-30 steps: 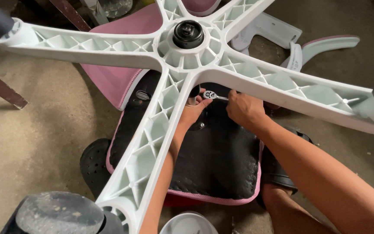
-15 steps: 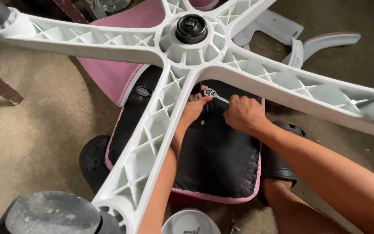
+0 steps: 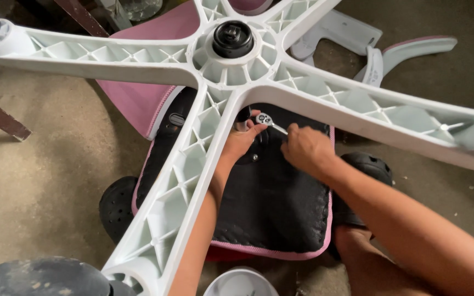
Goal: The person is assembling an office chair by attaching the base and armrests.
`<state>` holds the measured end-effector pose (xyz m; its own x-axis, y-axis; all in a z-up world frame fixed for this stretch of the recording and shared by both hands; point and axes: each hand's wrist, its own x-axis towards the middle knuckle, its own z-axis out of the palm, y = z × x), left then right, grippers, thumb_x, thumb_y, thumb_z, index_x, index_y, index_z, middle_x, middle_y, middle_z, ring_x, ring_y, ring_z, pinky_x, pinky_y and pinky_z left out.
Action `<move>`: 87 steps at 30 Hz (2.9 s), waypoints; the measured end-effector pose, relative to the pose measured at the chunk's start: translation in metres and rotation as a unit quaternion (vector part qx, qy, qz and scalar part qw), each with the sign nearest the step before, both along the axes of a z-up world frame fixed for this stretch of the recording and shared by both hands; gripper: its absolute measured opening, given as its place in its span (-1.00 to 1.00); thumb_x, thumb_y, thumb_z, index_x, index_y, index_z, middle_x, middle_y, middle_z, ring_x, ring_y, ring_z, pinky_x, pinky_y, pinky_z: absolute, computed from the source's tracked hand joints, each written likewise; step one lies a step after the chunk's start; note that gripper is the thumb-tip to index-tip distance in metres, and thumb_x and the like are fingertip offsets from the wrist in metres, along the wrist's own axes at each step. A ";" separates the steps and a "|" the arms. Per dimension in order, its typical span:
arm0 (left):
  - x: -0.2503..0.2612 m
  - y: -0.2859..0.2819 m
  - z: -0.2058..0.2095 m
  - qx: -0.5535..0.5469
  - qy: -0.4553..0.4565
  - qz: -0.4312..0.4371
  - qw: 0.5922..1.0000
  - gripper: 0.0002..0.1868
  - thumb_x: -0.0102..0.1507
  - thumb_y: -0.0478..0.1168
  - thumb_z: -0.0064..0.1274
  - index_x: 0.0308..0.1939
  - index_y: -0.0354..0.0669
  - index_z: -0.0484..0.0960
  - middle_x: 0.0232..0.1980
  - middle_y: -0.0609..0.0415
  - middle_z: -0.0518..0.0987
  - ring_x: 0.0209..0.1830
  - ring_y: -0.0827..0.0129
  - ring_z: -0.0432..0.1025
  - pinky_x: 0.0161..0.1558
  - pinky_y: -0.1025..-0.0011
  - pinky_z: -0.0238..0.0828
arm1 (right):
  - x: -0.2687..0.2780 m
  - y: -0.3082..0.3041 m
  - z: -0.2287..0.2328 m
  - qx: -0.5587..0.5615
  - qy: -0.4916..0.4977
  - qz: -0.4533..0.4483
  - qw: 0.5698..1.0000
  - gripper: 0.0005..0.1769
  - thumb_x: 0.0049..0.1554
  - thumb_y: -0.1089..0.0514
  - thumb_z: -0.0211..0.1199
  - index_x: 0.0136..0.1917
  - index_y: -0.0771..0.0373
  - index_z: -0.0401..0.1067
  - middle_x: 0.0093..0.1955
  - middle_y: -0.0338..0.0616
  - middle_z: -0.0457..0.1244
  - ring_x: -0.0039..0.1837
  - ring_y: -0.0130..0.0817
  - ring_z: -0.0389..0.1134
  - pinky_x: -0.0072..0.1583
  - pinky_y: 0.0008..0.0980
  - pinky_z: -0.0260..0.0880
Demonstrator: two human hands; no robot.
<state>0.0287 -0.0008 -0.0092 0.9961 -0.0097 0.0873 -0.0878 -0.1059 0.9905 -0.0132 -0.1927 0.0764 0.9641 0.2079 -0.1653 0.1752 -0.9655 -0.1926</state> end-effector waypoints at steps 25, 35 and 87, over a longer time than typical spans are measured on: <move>0.016 -0.006 -0.054 -0.035 0.055 -0.031 0.997 -0.72 0.33 -0.31 0.14 0.12 -0.30 0.63 -0.01 0.07 0.65 -0.06 0.45 0.54 0.02 0.43 0.53 | 0.014 -0.004 -0.004 -0.215 -0.281 0.192 0.915 -0.65 0.16 0.01 0.20 -0.34 0.23 0.56 -0.32 -0.02 0.37 -0.26 -0.13 0.43 -0.22 -0.09 0.43; 0.005 0.012 -0.068 -0.043 -0.029 -0.047 0.998 -0.64 0.37 -0.32 0.14 0.24 -0.34 0.58 0.02 -0.11 0.58 -0.04 0.30 0.54 0.02 0.32 0.56 | 0.028 0.026 0.000 0.055 -0.079 0.124 0.988 -0.50 0.22 -0.11 0.17 0.18 0.37 0.31 -0.04 0.20 0.38 -0.05 0.18 0.44 -0.01 0.14 0.38; -0.072 0.069 0.001 0.295 -0.289 -0.083 0.907 -0.59 0.12 -0.24 0.39 -0.05 -0.04 0.50 -0.21 0.25 0.54 -0.26 0.37 0.50 -0.13 0.43 0.51 | 0.015 0.055 0.037 -0.053 0.105 0.383 0.916 -0.42 0.11 0.07 0.25 0.41 -0.02 0.35 0.31 -0.30 0.32 0.40 -0.26 0.22 0.50 0.02 -0.02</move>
